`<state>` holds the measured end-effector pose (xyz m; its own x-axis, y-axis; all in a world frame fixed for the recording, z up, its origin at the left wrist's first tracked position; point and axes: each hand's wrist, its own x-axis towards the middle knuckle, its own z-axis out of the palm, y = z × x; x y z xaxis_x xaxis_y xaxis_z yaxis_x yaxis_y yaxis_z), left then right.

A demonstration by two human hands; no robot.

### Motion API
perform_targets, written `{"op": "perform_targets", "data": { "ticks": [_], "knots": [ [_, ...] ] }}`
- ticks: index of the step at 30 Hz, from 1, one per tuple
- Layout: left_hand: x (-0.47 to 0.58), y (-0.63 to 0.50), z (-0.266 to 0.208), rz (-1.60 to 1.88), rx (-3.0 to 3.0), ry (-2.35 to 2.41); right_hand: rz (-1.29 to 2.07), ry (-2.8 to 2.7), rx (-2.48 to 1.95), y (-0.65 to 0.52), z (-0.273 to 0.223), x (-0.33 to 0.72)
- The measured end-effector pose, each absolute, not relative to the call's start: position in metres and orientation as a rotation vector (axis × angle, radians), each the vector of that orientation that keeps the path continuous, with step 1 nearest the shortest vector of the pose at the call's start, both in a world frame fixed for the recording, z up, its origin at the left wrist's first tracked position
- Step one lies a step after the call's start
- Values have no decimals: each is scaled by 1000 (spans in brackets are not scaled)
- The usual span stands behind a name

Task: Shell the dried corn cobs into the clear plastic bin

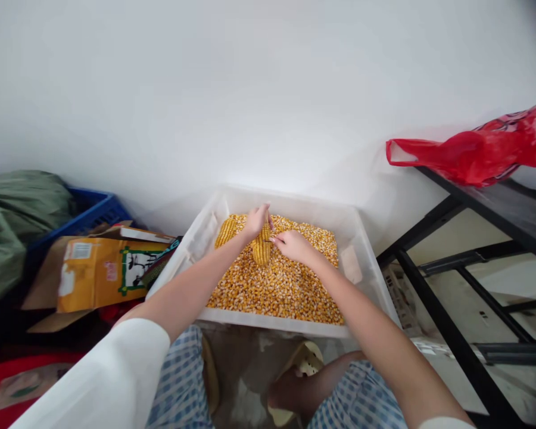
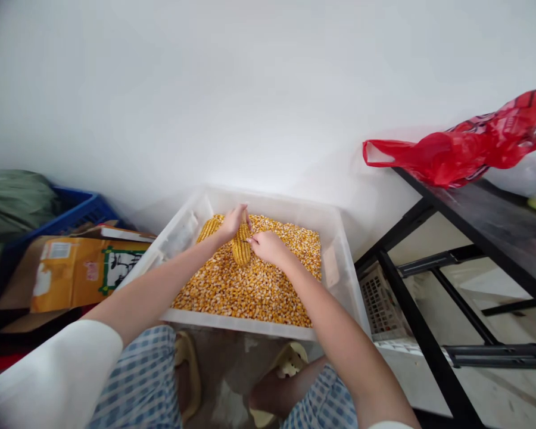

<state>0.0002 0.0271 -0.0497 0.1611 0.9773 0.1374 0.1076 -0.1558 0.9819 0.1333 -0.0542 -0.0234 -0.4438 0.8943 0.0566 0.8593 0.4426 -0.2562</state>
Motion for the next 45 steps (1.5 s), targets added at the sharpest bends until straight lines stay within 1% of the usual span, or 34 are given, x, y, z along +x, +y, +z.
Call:
{"op": "perform_targets", "data": {
  "ticks": [4,11,22,24,28,30,33,38,41,45],
  "knots": [
    [3,25,-50,1130,1511,1083,280,-2529,-1580,-53,-23,132],
    [15,15,-51,1055,1782,1210,314,-2562,-1621,-55,-17,132],
    [31,-13,-56,1030,1997,1148,804,-2564,-1462,-48,-22,150],
    [34,-19,-56,977,2072,1097,858,-2593,-1494,-50,-28,149],
    [38,-23,-56,885,2071,1024,965,-2750,-1718,-56,-38,143],
    [35,-16,-56,903,1997,1048,1034,-2755,-1662,-57,-37,142],
    [23,1,-54,993,1820,1095,973,-2650,-1522,-55,-30,145],
    [6,24,-52,1078,1501,1165,656,-2471,-1477,-50,-26,146],
    [4,26,-53,1091,1478,1145,585,-2435,-1509,-50,-30,139],
    [6,24,-54,1086,1551,1127,572,-2402,-1596,-51,-34,134]
  ]
}}
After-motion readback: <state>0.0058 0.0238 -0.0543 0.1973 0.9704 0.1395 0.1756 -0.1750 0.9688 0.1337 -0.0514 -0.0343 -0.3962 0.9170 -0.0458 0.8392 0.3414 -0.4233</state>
